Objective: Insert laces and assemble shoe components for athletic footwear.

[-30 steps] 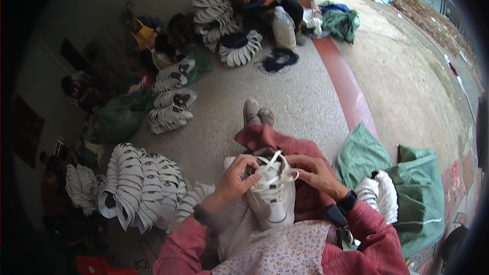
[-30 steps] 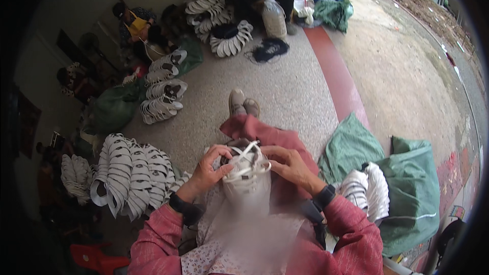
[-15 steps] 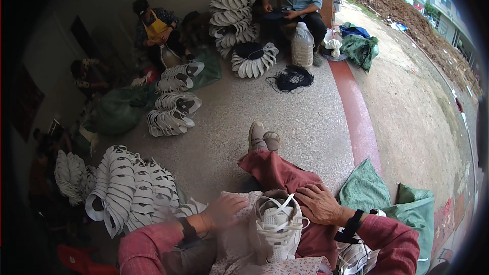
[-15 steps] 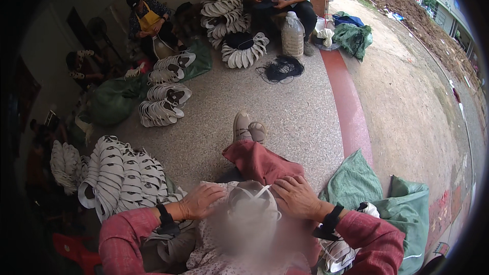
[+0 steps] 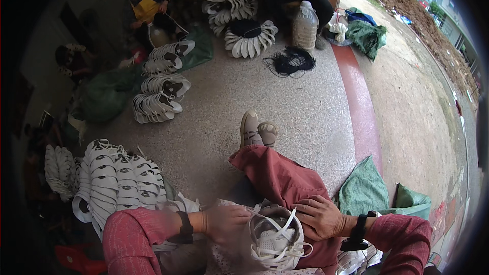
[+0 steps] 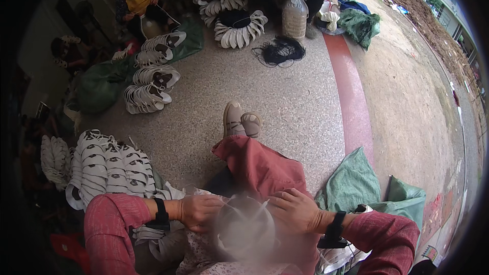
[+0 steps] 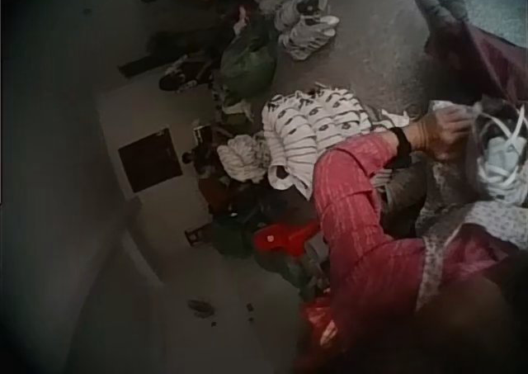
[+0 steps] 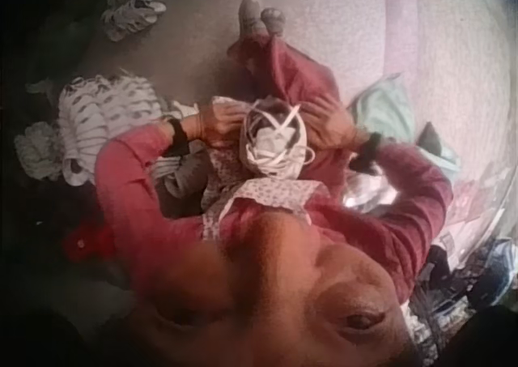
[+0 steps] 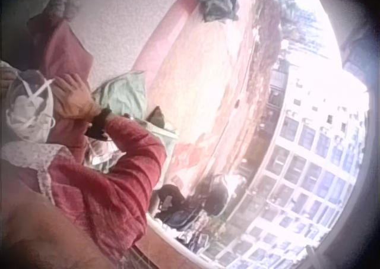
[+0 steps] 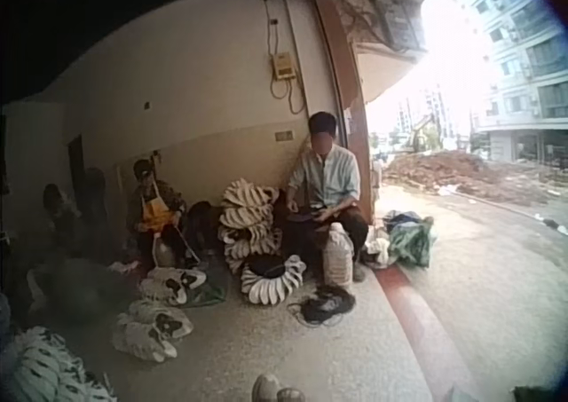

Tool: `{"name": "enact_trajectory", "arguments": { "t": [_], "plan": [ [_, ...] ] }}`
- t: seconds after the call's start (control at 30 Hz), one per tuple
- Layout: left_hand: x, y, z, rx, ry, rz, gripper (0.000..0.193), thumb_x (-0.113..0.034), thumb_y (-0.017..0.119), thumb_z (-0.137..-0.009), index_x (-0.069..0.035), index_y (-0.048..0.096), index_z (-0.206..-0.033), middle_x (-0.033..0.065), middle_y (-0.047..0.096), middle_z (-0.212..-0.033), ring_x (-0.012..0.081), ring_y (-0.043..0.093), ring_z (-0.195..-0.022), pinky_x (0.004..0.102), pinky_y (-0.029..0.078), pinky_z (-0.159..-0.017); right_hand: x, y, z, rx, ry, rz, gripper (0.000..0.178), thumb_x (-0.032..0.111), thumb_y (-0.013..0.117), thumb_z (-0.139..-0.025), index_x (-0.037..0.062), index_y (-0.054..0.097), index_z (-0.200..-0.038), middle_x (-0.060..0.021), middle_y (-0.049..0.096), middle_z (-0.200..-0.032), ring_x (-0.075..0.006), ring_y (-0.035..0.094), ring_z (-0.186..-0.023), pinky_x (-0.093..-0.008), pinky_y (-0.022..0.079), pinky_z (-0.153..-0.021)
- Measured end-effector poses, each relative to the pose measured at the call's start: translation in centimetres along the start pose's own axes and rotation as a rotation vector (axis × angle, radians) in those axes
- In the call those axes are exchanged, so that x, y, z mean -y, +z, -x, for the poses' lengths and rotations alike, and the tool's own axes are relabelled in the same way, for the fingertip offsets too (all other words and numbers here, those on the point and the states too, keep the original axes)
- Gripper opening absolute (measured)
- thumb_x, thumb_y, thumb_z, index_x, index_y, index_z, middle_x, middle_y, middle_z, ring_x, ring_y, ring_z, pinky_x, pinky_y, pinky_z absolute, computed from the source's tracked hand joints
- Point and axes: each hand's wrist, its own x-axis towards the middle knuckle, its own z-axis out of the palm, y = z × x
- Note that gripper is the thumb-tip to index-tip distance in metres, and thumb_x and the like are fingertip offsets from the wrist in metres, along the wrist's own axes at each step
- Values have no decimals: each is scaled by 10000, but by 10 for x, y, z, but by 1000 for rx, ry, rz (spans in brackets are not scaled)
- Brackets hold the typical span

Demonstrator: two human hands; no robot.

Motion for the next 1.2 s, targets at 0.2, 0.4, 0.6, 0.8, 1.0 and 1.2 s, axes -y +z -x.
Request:
{"name": "enact_trajectory", "arguments": {
  "t": [0.2,0.4,0.6,0.8,1.0,1.2],
  "plan": [
    [-9,-10,-7,-45,-91,40,477,-282,691,-695,29,658,-1055,211,624,-1177,345,619,-1093,464,469,-1000,-6,0,1,8,4,-34,433,244,639,-755,31,638,-1132,-122,623,-1227,-268,611,-1085,-401,460,-943],
    [-8,-6,-2,-78,-102,59,493,-279,709,-655,24,676,-1043,224,614,-1223,339,607,-1145,468,444,-1033,-10,7,4,20,3,-57,442,254,634,-755,40,635,-1141,-122,619,-1246,-261,609,-1092,-398,457,-934],
    [-7,0,3,-123,-96,78,482,-280,707,-656,20,676,-1033,223,617,-1218,346,606,-1139,478,441,-1035,-10,9,6,18,8,-69,436,257,639,-750,45,640,-1132,-129,615,-1249,-270,607,-1089,-407,458,-934],
    [-7,-2,3,-161,-30,50,604,-286,716,-661,118,617,-1100,244,608,-1172,384,588,-1098,466,455,-991,-10,8,5,12,8,-73,425,256,645,-745,44,646,-1114,-138,615,-1242,-277,608,-1078,-415,460,-933],
    [-9,-7,1,-172,-21,40,571,-281,708,-669,109,626,-1078,248,610,-1170,379,596,-1082,462,468,-962,-11,12,8,35,19,-63,428,268,645,-746,44,649,-1112,-132,618,-1226,-277,609,-1077,-416,460,-935],
    [-10,-10,0,-207,-5,26,526,-275,695,-687,98,639,-1053,246,621,-1142,373,610,-1054,458,484,-929,-10,10,7,26,15,-70,428,277,644,-745,48,655,-1106,-130,619,-1226,-274,609,-1080,-415,461,-937]
  ]
}}
